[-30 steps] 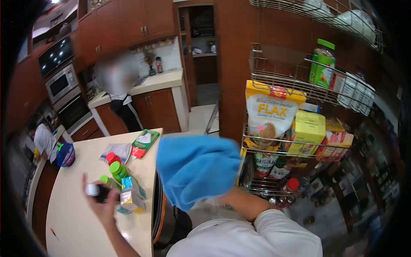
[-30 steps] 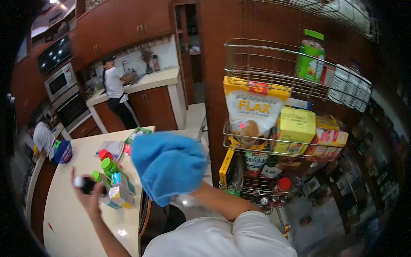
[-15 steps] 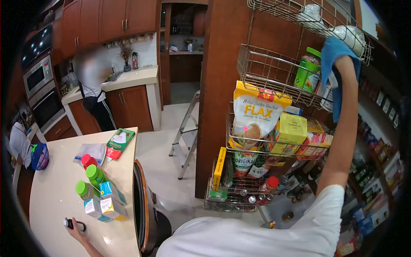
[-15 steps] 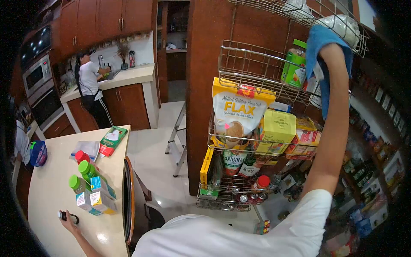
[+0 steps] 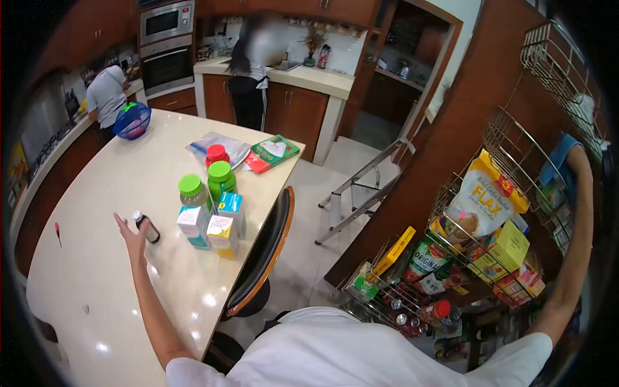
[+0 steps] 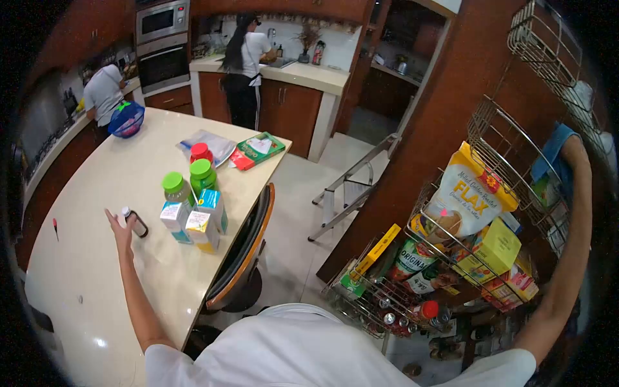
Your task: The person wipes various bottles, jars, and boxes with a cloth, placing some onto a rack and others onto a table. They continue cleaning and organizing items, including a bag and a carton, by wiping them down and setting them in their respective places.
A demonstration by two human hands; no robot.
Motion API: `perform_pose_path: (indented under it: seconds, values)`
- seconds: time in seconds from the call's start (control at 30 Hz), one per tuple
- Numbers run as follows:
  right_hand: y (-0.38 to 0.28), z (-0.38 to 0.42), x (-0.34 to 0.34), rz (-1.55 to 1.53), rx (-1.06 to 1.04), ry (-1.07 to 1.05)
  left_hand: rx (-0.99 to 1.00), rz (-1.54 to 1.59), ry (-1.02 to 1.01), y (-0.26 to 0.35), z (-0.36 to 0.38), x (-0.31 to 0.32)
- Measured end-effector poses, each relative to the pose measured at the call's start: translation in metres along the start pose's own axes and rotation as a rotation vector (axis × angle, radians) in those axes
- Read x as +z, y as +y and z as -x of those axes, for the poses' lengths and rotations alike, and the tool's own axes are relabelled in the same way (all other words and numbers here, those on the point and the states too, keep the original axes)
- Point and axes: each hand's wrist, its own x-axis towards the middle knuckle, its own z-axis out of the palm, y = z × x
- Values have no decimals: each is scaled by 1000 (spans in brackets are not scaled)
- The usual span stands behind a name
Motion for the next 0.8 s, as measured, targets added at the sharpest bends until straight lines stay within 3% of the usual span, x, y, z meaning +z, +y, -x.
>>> perform_pose_path:
  seconds: [0.07,0.13,0.2,0.33,0.4,0.47,0.53,0.67,0.7,0.77,0.8]
  values:
    - [-38,11,-21,-7,-25,27,304,14,237,36,9,-11]
    - [-83,37,-41,-8,-42,64,398,124,221,115,47,-18]
    - [-105,62,-46,-74,-116,490,472,348,-2,168,70,-14]
    - [-133,94,-76,-138,-121,614,880,357,-563,280,149,11]
    - [-147,108,-91,-163,-149,784,1155,425,-782,320,179,32]
    - [-118,107,-75,-186,-186,880,1272,546,-933,355,205,59]
    - [-114,107,-80,-188,-249,1037,1373,560,-1006,386,224,79]
    - [-221,142,-183,-102,-391,1283,1561,628,-954,446,250,115]
    - [-230,142,-186,-108,-398,1286,1532,614,-1047,458,252,118]
    - [-245,140,-188,-685,-654,1374,1514,668,-1168,479,257,141]
    - [-240,132,-186,-693,-664,1373,1526,697,-1201,488,263,149]
